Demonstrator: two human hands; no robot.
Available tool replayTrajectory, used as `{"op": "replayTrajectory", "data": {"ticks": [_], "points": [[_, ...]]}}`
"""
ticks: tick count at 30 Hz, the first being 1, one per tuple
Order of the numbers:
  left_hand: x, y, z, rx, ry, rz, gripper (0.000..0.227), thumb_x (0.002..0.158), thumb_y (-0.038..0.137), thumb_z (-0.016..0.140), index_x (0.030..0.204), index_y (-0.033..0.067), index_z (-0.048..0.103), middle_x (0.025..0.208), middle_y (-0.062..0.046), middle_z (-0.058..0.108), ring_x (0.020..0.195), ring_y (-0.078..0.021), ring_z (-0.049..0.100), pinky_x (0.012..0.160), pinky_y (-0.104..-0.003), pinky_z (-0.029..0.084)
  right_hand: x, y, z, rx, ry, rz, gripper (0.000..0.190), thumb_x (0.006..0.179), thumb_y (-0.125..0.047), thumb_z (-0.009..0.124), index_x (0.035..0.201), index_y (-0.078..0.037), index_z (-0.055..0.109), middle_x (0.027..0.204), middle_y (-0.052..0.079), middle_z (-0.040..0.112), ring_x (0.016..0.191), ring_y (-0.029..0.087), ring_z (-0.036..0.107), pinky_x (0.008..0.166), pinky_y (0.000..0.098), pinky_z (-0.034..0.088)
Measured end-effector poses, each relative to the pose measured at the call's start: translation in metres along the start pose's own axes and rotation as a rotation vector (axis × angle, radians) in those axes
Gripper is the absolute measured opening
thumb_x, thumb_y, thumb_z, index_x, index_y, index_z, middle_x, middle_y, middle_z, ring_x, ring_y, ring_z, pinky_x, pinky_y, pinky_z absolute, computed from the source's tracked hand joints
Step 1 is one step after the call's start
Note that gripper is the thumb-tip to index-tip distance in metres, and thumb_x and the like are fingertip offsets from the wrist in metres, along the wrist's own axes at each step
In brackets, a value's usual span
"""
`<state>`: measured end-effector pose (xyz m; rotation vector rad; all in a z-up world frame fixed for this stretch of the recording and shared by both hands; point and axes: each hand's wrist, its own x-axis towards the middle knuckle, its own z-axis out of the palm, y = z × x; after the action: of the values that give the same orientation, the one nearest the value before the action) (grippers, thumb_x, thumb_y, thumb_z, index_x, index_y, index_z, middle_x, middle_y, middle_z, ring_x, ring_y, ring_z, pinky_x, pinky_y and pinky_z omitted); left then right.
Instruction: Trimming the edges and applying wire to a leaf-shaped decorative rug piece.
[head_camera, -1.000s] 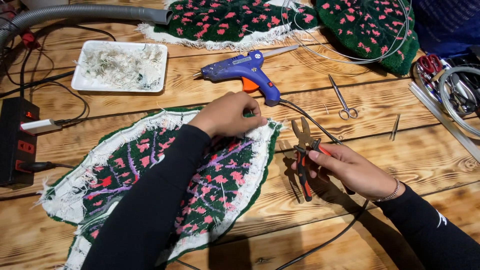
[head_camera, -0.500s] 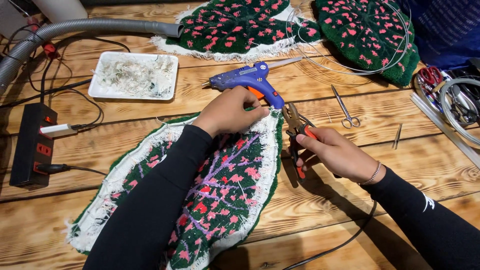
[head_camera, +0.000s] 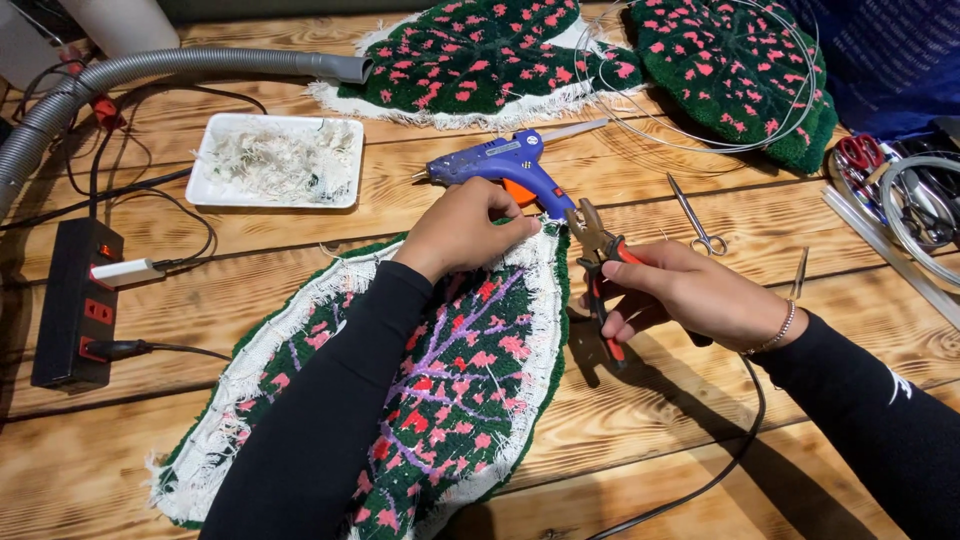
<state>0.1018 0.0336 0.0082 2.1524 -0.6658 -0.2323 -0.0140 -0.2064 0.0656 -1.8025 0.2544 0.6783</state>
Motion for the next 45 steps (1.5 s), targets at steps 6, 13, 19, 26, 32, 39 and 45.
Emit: {"op": "replayTrajectory", "data": {"ticks": [6, 13, 19, 26, 32, 39, 45], "points": [[-0.001, -0.004, 0.002, 0.091, 0.113, -0.011, 0.037, 0.079, 0.046, 0.080, 0.081, 0.0091, 0.078, 0.082, -0.010, 0.075, 0.077, -0.0258, 0.072, 0.071, -0.038, 0.054, 0.012, 0.006, 0.014, 0.067, 0.060, 0.008, 0.033, 0.101, -0.028, 0.051, 0.104, 0.003, 0.063, 0.087, 0.012, 0.070, 0.077, 0.025, 0.075, 0.071, 0.0384, 0.062], [-0.009, -0.006, -0.009, 0.039, 0.092, -0.025, 0.038, 0.082, 0.047, 0.077, 0.082, 0.0086, 0.078, 0.084, -0.011, 0.076, 0.078, -0.0262, 0.073, 0.074, -0.039, 0.055, 0.019, 0.016, 0.014, 0.074, 0.053, -0.041, 0.032, 0.101, -0.028, 0.050, 0.102, 0.001, 0.062, 0.083, 0.010, 0.068, 0.074, 0.022, 0.072, 0.066, 0.0403, 0.062], [-0.023, 0.013, -0.025, -0.062, 0.091, 0.036, 0.034, 0.085, 0.044, 0.075, 0.087, 0.0101, 0.079, 0.080, -0.014, 0.075, 0.077, -0.0276, 0.073, 0.074, -0.039, 0.055, 0.010, 0.008, -0.009, 0.134, -0.188, -0.099, 0.042, 0.104, -0.027, 0.047, 0.114, 0.009, 0.067, 0.102, 0.017, 0.077, 0.075, 0.018, 0.072, 0.066, 0.0300, 0.057], [-0.019, -0.009, -0.008, -0.155, 0.128, 0.133, 0.035, 0.087, 0.042, 0.073, 0.089, 0.0070, 0.079, 0.082, -0.013, 0.076, 0.081, -0.0263, 0.075, 0.077, -0.038, 0.055, 0.012, 0.014, 0.008, 0.326, -0.262, -0.025, 0.046, 0.103, -0.026, 0.043, 0.116, 0.012, 0.064, 0.109, 0.022, 0.077, 0.071, 0.015, 0.071, 0.066, 0.0283, 0.059], [-0.019, -0.005, -0.005, -0.109, 0.161, 0.108, 0.037, 0.086, 0.043, 0.073, 0.089, 0.0072, 0.079, 0.083, -0.013, 0.077, 0.082, -0.0272, 0.075, 0.077, -0.038, 0.056, 0.019, 0.038, 0.045, 0.466, -0.140, -0.145, 0.038, 0.108, -0.025, 0.042, 0.118, 0.005, 0.064, 0.107, 0.018, 0.075, 0.071, 0.012, 0.066, 0.067, 0.0261, 0.056], [-0.018, -0.012, 0.000, -0.067, 0.213, 0.090, 0.039, 0.084, 0.046, 0.073, 0.090, 0.0088, 0.080, 0.090, -0.015, 0.077, 0.090, -0.0305, 0.075, 0.080, -0.040, 0.056, 0.038, 0.061, 0.078, 0.618, -0.047, -0.303, 0.039, 0.110, -0.028, 0.042, 0.121, 0.003, 0.064, 0.104, 0.016, 0.075, 0.072, 0.014, 0.064, 0.066, 0.0286, 0.055], [-0.018, -0.011, 0.002, -0.049, 0.213, 0.063, 0.039, 0.083, 0.048, 0.073, 0.090, 0.0095, 0.080, 0.092, -0.015, 0.077, 0.093, -0.0314, 0.074, 0.081, -0.041, 0.056, 0.024, 0.020, 0.114, 0.806, 0.158, -0.124, 0.032, 0.103, -0.025, 0.043, 0.113, 0.000, 0.059, 0.104, 0.015, 0.074, 0.093, 0.022, 0.076, 0.079, 0.0344, 0.060]]}}
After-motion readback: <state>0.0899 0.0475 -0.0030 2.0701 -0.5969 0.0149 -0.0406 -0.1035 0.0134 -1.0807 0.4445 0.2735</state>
